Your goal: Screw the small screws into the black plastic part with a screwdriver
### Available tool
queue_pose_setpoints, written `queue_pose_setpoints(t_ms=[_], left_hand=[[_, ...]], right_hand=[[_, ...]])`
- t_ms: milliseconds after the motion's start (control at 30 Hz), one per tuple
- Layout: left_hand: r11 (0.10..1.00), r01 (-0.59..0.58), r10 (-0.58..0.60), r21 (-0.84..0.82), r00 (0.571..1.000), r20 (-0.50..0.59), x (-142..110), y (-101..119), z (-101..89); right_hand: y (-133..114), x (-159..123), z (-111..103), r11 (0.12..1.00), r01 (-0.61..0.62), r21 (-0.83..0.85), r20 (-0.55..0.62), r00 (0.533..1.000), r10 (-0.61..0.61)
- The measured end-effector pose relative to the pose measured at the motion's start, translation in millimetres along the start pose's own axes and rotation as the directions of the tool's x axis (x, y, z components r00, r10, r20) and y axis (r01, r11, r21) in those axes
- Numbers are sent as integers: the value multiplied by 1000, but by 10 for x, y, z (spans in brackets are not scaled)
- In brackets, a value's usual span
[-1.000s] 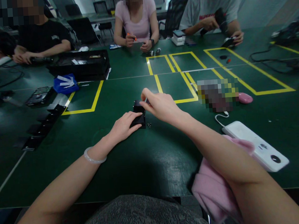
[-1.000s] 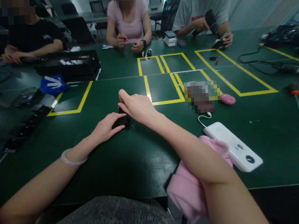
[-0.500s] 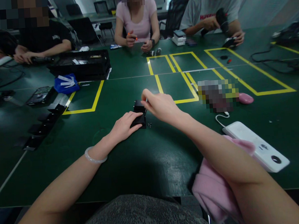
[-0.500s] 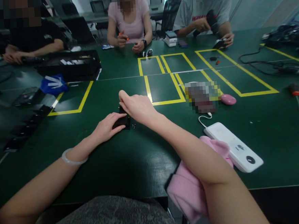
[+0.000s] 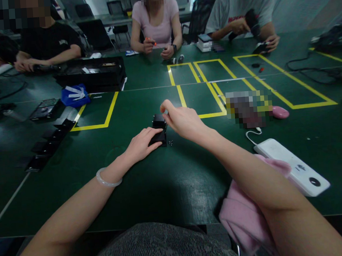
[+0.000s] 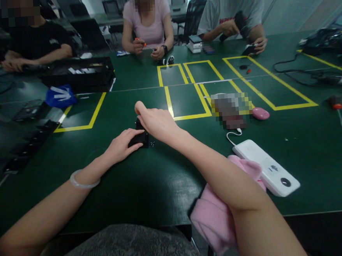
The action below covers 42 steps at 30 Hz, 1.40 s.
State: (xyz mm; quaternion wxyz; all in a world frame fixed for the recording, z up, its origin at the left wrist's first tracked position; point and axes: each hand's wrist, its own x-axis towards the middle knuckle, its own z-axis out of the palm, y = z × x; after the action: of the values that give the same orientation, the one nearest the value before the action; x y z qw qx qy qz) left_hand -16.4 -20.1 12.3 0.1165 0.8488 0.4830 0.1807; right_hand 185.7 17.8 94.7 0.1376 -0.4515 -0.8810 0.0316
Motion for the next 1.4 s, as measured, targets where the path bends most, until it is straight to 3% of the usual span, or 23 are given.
queue_pose_setpoints(t_ms=[1400], left_hand=[[1000, -10, 10, 24, 1000, 1, -1, -2, 7]], right_hand=[[12, -2, 4, 1000, -1, 16, -14, 1000, 1]])
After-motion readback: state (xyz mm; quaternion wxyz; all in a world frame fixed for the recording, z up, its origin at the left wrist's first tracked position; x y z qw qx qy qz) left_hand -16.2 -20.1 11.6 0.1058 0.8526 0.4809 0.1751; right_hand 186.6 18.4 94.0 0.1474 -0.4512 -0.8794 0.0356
